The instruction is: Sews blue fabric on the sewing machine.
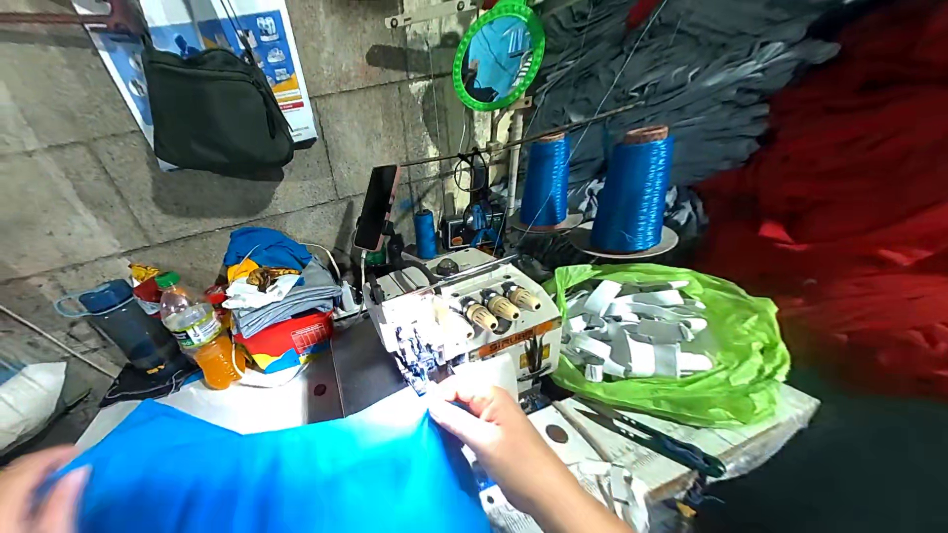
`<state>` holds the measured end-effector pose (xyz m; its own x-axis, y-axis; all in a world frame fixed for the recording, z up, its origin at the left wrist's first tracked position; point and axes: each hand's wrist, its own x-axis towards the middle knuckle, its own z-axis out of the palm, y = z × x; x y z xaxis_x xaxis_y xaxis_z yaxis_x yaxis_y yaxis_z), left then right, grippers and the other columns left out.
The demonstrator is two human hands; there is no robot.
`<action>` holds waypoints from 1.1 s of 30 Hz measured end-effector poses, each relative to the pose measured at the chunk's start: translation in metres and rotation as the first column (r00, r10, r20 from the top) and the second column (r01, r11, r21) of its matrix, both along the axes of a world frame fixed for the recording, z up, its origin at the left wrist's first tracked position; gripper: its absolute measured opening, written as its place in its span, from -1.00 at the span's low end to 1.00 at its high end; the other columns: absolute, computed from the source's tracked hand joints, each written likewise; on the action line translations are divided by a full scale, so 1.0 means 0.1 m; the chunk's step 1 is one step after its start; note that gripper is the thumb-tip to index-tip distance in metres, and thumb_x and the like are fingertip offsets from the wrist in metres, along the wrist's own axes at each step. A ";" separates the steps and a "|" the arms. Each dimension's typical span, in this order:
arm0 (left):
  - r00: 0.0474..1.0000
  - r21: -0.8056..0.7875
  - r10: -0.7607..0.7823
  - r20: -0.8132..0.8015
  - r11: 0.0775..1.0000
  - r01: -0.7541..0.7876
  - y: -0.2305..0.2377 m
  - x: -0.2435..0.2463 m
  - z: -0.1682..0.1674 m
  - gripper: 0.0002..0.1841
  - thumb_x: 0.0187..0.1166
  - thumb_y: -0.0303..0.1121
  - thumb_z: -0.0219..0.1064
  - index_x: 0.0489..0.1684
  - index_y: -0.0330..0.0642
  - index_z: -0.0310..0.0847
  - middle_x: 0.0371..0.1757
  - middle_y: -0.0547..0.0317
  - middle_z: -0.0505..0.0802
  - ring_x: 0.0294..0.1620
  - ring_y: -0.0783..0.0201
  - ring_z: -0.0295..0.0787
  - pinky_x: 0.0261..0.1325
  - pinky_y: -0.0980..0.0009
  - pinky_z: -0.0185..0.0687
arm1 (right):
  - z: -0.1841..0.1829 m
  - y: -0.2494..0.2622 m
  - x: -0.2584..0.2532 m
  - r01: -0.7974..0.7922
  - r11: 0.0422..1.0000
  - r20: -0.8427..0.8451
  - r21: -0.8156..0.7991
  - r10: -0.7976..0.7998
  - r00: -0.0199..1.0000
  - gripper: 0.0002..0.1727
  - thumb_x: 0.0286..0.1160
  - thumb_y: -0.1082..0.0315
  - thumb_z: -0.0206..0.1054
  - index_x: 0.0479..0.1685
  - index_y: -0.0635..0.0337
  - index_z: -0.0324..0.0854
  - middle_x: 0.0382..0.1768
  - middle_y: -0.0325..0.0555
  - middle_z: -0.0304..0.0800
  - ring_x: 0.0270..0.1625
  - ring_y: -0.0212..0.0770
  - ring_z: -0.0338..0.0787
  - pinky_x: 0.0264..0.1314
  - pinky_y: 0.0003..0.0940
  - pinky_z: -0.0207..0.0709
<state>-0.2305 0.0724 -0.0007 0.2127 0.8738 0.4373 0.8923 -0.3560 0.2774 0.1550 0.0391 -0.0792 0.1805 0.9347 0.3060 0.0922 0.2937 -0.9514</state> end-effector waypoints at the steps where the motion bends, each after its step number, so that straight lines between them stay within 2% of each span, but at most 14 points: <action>1: 0.997 0.051 -0.062 -0.049 0.997 0.064 0.17 0.20 -0.10 -0.53 0.72 -0.37 0.17 0.31 -0.75 0.48 0.10 -0.72 0.73 0.15 -0.63 0.70 0.25 -0.49 0.46 | 0.00 0.05 -0.02 -0.004 1.000 0.040 0.008 0.004 0.999 -0.83 0.54 0.38 0.25 -0.39 0.07 0.72 -0.40 -0.44 0.73 -0.34 -0.63 0.67 -0.25 -0.66 0.55; 3: 0.958 0.165 -0.283 -0.043 0.944 0.286 0.32 0.82 -0.27 -0.48 0.59 -0.22 0.33 0.33 -0.54 0.61 0.09 -0.41 0.85 0.13 -0.43 0.80 0.18 -0.40 0.59 | 0.06 0.03 -0.06 -0.020 1.000 0.120 0.022 0.018 0.993 -0.82 0.55 0.36 0.29 -0.39 0.11 0.75 -0.38 -0.43 0.74 -0.29 -0.67 0.67 -0.18 -0.69 0.54; 5: 0.861 0.078 -0.506 0.053 0.862 0.502 0.27 1.47 -0.43 -0.43 0.47 0.05 0.35 0.25 -0.25 0.74 0.10 0.03 0.90 0.17 0.07 0.84 0.22 -0.01 0.71 | 0.09 -0.08 -0.12 -0.009 0.999 0.151 0.035 0.004 0.989 -0.85 0.53 0.35 0.35 -0.35 0.15 0.78 -0.36 -0.40 0.78 -0.26 -0.68 0.70 -0.14 -0.71 0.57; 6: 0.784 0.054 -0.612 0.099 0.790 0.610 0.25 1.71 -0.51 -0.49 0.47 0.08 0.34 0.10 -0.16 0.81 -0.03 0.19 0.91 0.07 0.29 0.83 0.13 0.24 0.73 | 0.07 -0.14 -0.14 0.019 0.997 0.134 0.072 -0.028 0.991 -0.86 0.51 0.34 0.38 -0.35 0.15 0.78 -0.37 -0.39 0.79 -0.28 -0.68 0.70 -0.17 -0.74 0.57; 9: 0.582 0.032 -0.798 0.158 0.593 0.804 0.20 2.06 -0.60 -0.75 0.58 -0.17 0.28 -0.33 -0.09 0.81 -0.38 0.34 0.84 -0.27 0.61 0.75 -0.15 0.66 0.66 | -0.16 -0.33 -0.14 0.084 0.985 -0.022 0.150 -0.082 0.996 -0.90 0.44 0.32 0.45 -0.29 0.13 0.66 -0.46 -0.44 0.73 -0.40 -0.68 0.68 -0.30 -0.75 0.56; 12: 0.570 0.054 -0.792 0.217 0.593 0.804 0.12 2.08 -0.52 -0.81 0.51 -0.28 0.30 -0.37 -0.12 0.80 -0.54 0.43 0.73 -0.49 0.78 0.51 -0.38 0.86 0.38 | -0.55 -0.69 -0.13 -0.072 0.997 -0.030 -0.024 0.071 0.997 -0.84 0.35 0.41 0.49 -0.22 0.29 0.66 -0.46 -0.32 0.73 -0.41 -0.57 0.69 -0.30 -0.59 0.60; 15: 0.594 0.092 -0.775 0.214 0.622 0.778 0.09 2.03 -0.43 -0.82 0.53 -0.26 0.28 -0.27 -0.04 0.81 -0.53 0.53 0.71 -0.53 0.84 0.45 -0.44 0.90 0.34 | -0.95 -1.02 -0.20 -0.101 0.980 0.175 -0.172 0.131 0.976 -0.86 0.40 0.54 0.38 -0.26 0.53 0.71 -0.47 0.09 0.77 -0.41 -0.19 0.74 -0.25 -0.27 0.60; 17: 0.620 0.163 -0.767 0.168 0.642 0.750 0.10 2.03 -0.42 -0.81 0.53 -0.25 0.26 -0.30 -0.04 0.80 -0.51 0.54 0.72 -0.52 0.85 0.45 -0.42 0.91 0.35 | -1.16 -1.18 -0.18 -0.075 0.969 0.206 -0.234 0.125 0.971 -0.84 0.45 0.55 0.32 -0.20 0.55 0.74 -0.38 0.21 0.82 -0.32 -0.05 0.82 -0.13 -0.12 0.68; 19: 0.647 0.196 -0.746 0.156 0.666 0.720 0.12 2.01 -0.43 -0.80 0.52 -0.25 0.25 -0.34 -0.06 0.80 -0.49 0.54 0.74 -0.51 0.86 0.47 -0.41 0.92 0.36 | -1.30 -1.31 -0.08 -0.054 0.958 0.125 -0.283 0.093 0.988 -0.82 0.49 0.52 0.32 -0.15 0.54 0.74 -0.32 0.17 0.84 -0.27 -0.11 0.84 -0.06 -0.16 0.70; 25: 0.652 0.140 -0.704 0.283 0.703 0.698 0.12 2.03 -0.44 -0.87 0.54 -0.23 0.28 -0.23 0.02 0.74 -0.57 0.64 0.66 -0.61 0.82 0.43 -0.55 0.88 0.34 | -1.37 -1.45 0.20 0.020 0.965 -0.093 -0.261 -0.046 0.995 -0.90 0.52 0.52 0.23 -0.18 0.39 0.60 -0.27 -0.14 0.75 -0.25 -0.45 0.75 -0.15 -0.46 0.66; 27: 0.630 0.135 -0.728 0.269 0.676 0.724 0.07 2.08 -0.44 -0.85 0.54 -0.24 0.29 -0.25 0.01 0.77 -0.49 0.60 0.71 -0.55 0.83 0.48 -0.48 0.89 0.39 | -1.31 -1.41 0.21 0.116 0.978 -0.042 -0.171 -0.125 0.991 -0.87 0.49 0.49 0.26 -0.13 0.39 0.60 -0.21 -0.10 0.74 -0.25 -0.46 0.72 -0.20 -0.50 0.61; 30: 0.594 0.157 -0.779 0.199 0.624 0.766 -0.03 2.17 -0.41 -0.82 0.56 -0.23 0.27 -0.29 0.00 0.79 -0.42 0.55 0.77 -0.47 0.84 0.51 -0.40 0.90 0.41 | -1.09 -1.19 0.20 0.236 0.958 0.138 0.163 -0.259 0.956 -0.59 0.43 0.26 0.45 0.14 0.38 0.64 -0.04 0.03 0.74 -0.27 -0.50 0.65 -0.34 -0.64 0.51; 32: 0.582 0.170 -0.794 0.176 0.607 0.776 -0.07 2.19 -0.37 -0.83 0.58 -0.23 0.27 -0.30 -0.01 0.77 -0.42 0.54 0.77 -0.45 0.84 0.53 -0.37 0.91 0.41 | -0.86 -1.00 0.16 0.187 0.929 0.256 0.321 -0.275 0.927 -0.46 0.43 0.12 0.49 0.29 0.29 0.62 0.11 0.06 0.77 -0.21 -0.50 0.69 -0.34 -0.69 0.52; 33: 0.579 0.178 -0.795 0.177 0.605 0.776 -0.07 2.19 -0.35 -0.83 0.58 -0.23 0.28 -0.30 -0.01 0.77 -0.42 0.54 0.78 -0.44 0.84 0.54 -0.36 0.91 0.43 | -0.75 -0.94 0.10 0.139 0.930 0.314 0.340 -0.252 0.915 -0.47 0.42 0.12 0.50 0.29 0.28 0.65 0.10 0.09 0.80 -0.20 -0.39 0.74 -0.32 -0.57 0.58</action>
